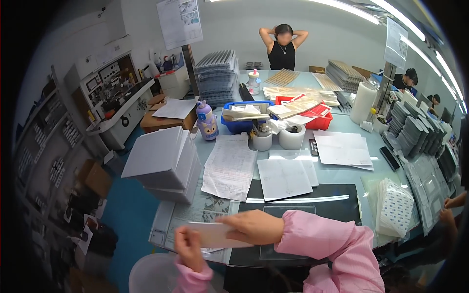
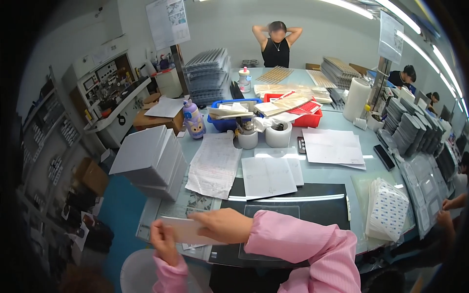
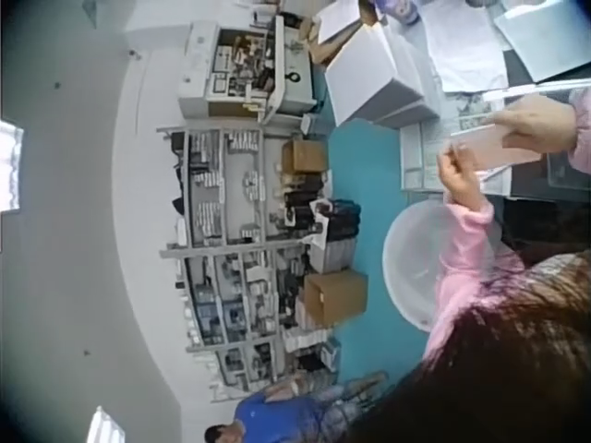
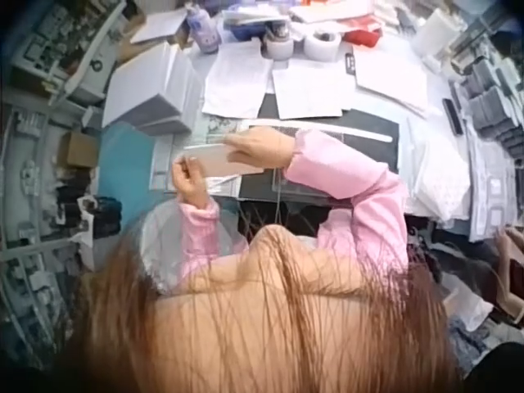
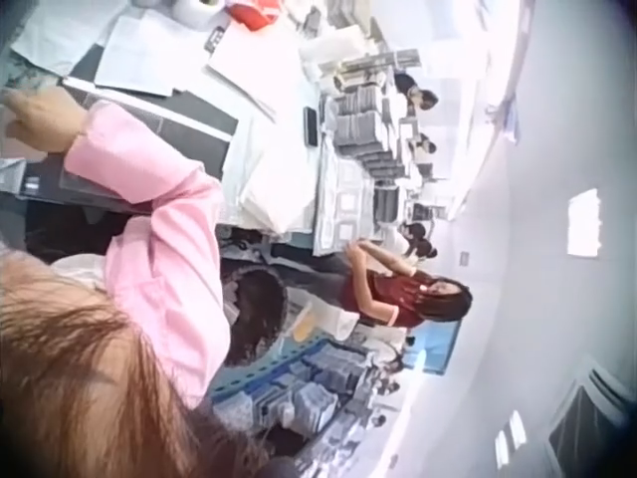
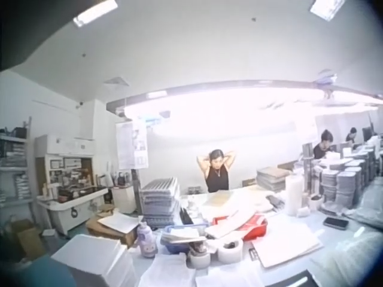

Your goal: Applying adhesive sheets and labels to rectangular white components at a manufacturing workbench.

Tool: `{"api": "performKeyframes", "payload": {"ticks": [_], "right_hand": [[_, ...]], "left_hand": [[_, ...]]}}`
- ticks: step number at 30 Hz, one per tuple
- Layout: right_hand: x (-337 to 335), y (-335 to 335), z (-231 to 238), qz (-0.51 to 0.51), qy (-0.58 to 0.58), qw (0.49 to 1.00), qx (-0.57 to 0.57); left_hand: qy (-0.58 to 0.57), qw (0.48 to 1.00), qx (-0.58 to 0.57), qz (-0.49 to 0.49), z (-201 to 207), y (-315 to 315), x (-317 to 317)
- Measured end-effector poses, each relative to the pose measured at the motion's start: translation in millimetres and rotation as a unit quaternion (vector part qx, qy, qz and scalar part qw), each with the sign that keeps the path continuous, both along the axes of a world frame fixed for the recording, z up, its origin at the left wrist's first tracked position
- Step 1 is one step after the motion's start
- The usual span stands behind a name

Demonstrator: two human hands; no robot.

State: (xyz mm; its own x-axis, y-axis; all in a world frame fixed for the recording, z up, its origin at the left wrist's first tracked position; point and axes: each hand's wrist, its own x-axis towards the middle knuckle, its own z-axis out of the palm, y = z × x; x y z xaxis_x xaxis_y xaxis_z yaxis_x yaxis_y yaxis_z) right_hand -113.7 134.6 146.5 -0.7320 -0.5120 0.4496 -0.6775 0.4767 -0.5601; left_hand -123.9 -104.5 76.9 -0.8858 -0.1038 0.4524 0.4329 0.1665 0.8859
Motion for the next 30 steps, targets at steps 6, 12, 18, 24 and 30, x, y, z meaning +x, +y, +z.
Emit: {"api": "performKeyframes", "payload": {"ticks": [6,12,18,24,30], "right_hand": [[-76,73,37,-0.182,-0.033,0.974,0.131],[-244,187,75,-0.413,0.219,0.875,0.131],[-351,215,37,-0.374,0.093,0.908,0.167],[-344,210,37,-0.274,-0.171,0.906,0.273],[-337,213,40,-0.256,-0.033,0.907,0.332]], "left_hand": [[0.032,0.998,0.057,-0.024,6,20,-12],[-0.006,0.955,-0.274,0.114,-66,3,9],[0.049,0.96,-0.239,0.139,-78,10,-2],[0.018,0.96,-0.221,0.171,-69,16,-2],[0.037,0.954,-0.251,0.16,-90,3,-5]]}}
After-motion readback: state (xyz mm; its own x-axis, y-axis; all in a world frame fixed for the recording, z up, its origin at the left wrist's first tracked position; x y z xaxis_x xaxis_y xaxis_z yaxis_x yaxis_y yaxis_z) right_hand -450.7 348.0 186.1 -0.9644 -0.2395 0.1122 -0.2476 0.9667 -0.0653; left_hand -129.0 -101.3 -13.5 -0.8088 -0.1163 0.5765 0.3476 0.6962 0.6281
